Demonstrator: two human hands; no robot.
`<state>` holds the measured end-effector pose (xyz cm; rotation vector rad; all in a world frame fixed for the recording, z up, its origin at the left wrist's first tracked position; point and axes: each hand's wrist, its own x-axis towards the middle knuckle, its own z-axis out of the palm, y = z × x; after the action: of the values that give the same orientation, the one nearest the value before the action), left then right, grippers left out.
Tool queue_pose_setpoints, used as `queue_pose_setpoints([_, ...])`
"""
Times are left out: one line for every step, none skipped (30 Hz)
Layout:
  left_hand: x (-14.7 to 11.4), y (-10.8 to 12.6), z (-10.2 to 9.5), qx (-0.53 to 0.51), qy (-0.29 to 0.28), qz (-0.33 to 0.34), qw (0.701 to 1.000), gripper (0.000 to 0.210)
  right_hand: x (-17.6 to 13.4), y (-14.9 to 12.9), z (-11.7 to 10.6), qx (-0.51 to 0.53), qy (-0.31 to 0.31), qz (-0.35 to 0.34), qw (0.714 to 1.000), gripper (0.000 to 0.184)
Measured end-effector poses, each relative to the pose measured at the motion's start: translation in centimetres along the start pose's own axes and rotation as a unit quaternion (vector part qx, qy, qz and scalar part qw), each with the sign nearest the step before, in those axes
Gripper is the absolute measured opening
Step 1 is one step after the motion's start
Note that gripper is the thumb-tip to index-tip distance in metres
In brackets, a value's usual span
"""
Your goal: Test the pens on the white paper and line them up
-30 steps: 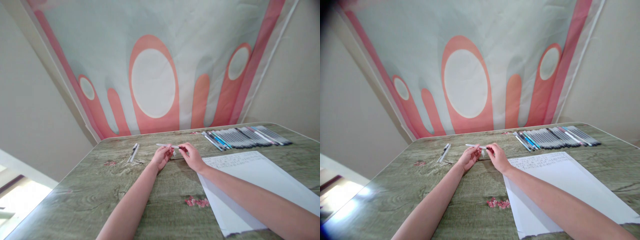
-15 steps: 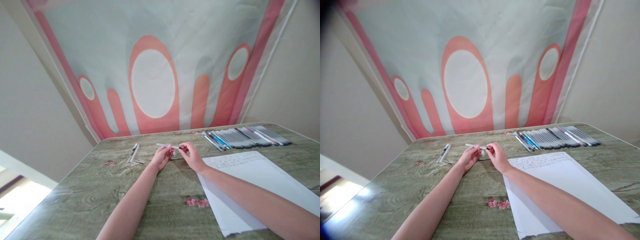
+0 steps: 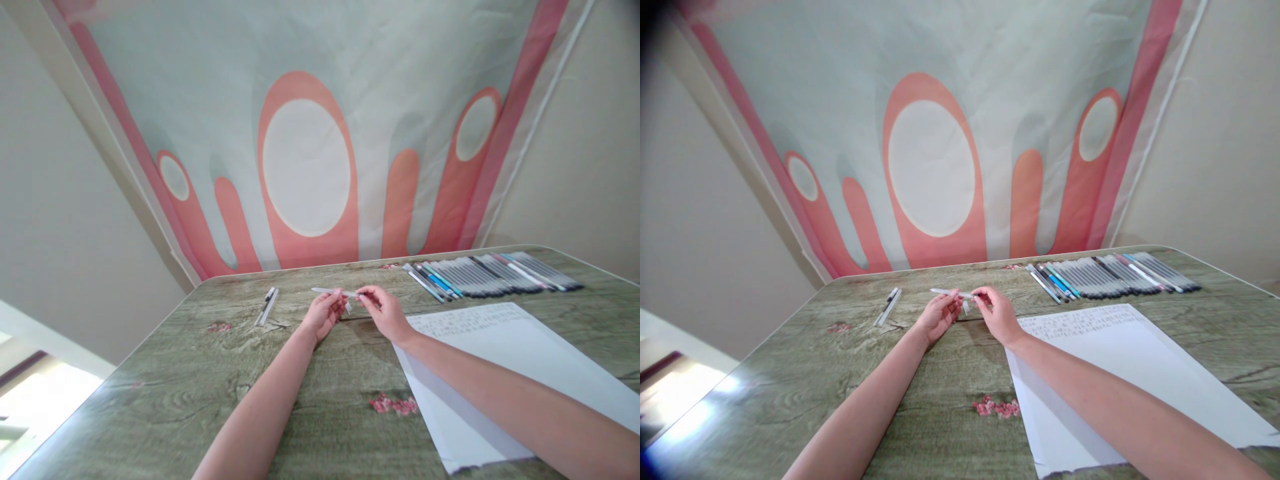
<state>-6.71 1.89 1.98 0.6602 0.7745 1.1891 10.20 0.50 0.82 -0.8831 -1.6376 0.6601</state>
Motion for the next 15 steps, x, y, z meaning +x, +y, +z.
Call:
queue_pose_setpoints([-0.02, 0.01, 0.02, -0.001, -0.002, 0.001, 1.0, 0.013, -0.05, 0.01, 0.02, 0.006, -0.005, 0.005, 1.0, 0.021])
queue_pose_setpoints([-0.04, 0.01, 0.05, -0.001, -0.003, 0.002, 1.0, 0.013, -0.08, 0.01, 0.03, 0.008, -0.009, 0.009, 1.0, 0.021])
queue_pose_setpoints([-0.06, 0.01, 0.07, -0.001, -0.004, 0.002, 1.0, 0.013, -0.11, 0.0, 0.04, 0.008, -0.01, 0.011, 1.0, 0.022])
queue_pose_setpoints([-0.08, 0.01, 0.1, 0.0, -0.003, 0.002, 1.0, 0.013, -0.13, -0.03, 0.04, 0.005, -0.01, 0.012, 1.0, 0.022])
queue_pose_setpoints([-0.1, 0.0, 0.13, 0.002, -0.002, 0.001, 1.0, 0.013, -0.13, -0.05, 0.03, 0.001, -0.01, 0.011, 1.0, 0.022])
queue_pose_setpoints([-0.12, -0.01, 0.16, 0.005, 0.001, 0.0, 1.0, 0.013, -0.13, -0.07, 0.02, -0.006, -0.008, 0.007, 1.0, 0.021])
queue_pose_setpoints([-0.13, -0.03, 0.19, 0.006, 0.002, -0.002, 1.0, 0.013, -0.12, -0.1, 0.01, -0.012, -0.007, 0.004, 1.0, 0.021])
queue_pose_setpoints([-0.14, -0.05, 0.21, 0.007, 0.001, -0.002, 1.0, 0.013, -0.11, -0.12, 0.0, -0.017, -0.006, 0.002, 1.0, 0.021])
queue_pose_setpoints([-0.14, -0.08, 0.22, 0.006, -0.001, -0.002, 1.0, 0.013, -0.1, -0.14, 0.0, -0.02, -0.007, 0.001, 1.0, 0.021])
queue_pose_setpoints([-0.14, -0.1, 0.23, 0.004, -0.004, -0.001, 1.0, 0.013, -0.1, -0.16, -0.01, -0.018, -0.007, 0.003, 1.0, 0.021])
queue_pose_setpoints([-0.14, -0.12, 0.22, 0.001, -0.008, -0.001, 1.0, 0.013, -0.1, -0.19, -0.01, -0.011, -0.008, 0.006, 1.0, 0.022])
queue_pose_setpoints([-0.13, -0.14, 0.21, -0.001, -0.011, 0.0, 1.0, 0.013, -0.1, -0.24, -0.02, -0.003, -0.007, 0.011, 1.0, 0.022])
queue_pose_setpoints([-0.13, -0.16, 0.2, -0.003, -0.013, 0.001, 1.0, 0.013, -0.1, -0.29, -0.04, 0.006, -0.006, 0.015, 1.0, 0.023])
queue_pose_setpoints([-0.13, -0.17, 0.19, -0.003, -0.016, 0.002, 1.0, 0.013, -0.1, -0.36, -0.06, 0.013, -0.003, 0.02, 1.0, 0.023])
queue_pose_setpoints([-0.14, -0.18, 0.19, -0.001, -0.019, 0.003, 1.0, 0.014, -0.1, -0.43, -0.08, 0.016, 0.0, 0.024, 1.0, 0.023])
